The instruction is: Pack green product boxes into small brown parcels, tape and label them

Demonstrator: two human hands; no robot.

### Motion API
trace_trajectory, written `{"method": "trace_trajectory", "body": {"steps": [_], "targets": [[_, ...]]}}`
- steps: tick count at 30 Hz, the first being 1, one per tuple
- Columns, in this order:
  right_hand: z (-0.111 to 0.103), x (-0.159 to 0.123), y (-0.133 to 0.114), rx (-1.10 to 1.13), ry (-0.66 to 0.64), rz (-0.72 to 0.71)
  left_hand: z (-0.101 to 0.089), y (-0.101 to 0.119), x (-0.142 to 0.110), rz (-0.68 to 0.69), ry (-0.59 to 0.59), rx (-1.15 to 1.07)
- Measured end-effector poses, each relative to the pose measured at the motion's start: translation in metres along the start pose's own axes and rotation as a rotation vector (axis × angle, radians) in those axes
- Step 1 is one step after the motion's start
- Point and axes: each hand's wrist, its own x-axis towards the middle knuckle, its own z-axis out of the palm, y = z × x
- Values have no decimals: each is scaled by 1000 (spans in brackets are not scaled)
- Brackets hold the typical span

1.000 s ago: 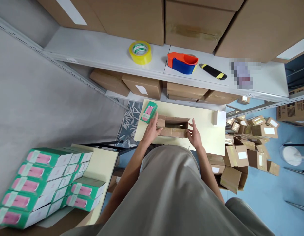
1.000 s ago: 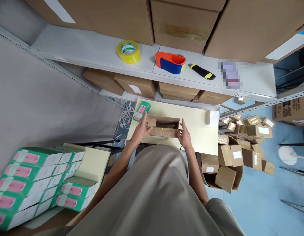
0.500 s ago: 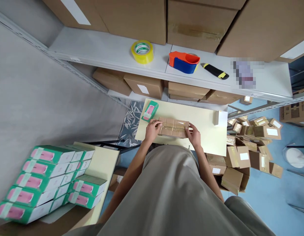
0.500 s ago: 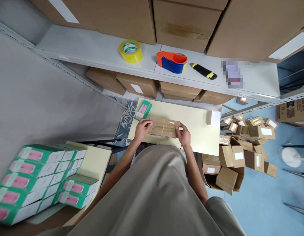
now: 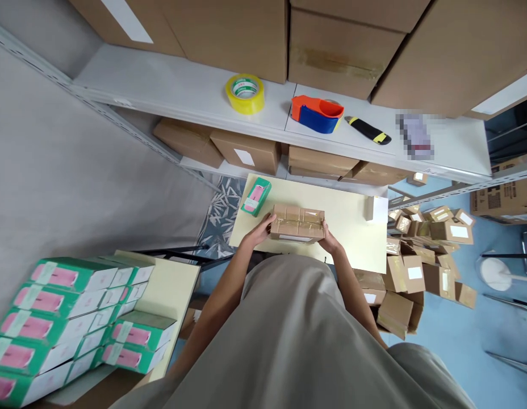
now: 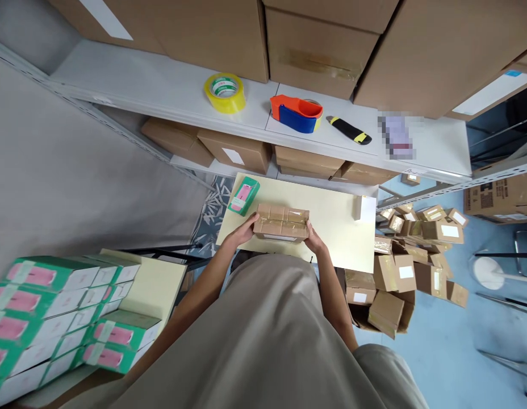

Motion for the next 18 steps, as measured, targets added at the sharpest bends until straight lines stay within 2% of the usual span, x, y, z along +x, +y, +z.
{"method": "trace_trajectory", "body": {"steps": [4, 9, 11, 14, 18], "targets": [[10, 6, -6, -33, 91, -20, -2, 5, 2, 20, 12, -49], [1, 3, -1, -111, 130, -6, -9, 10, 9, 26, -42, -71], [-2, 3, 4, -81, 114, 27, -13, 12, 14, -21, -74, -36], [0, 3, 9, -19, 115, 101, -19, 13, 19, -95, -42, 33], [7, -1, 8, 17, 227, 180, -27, 14, 18, -108, -26, 82]]}}
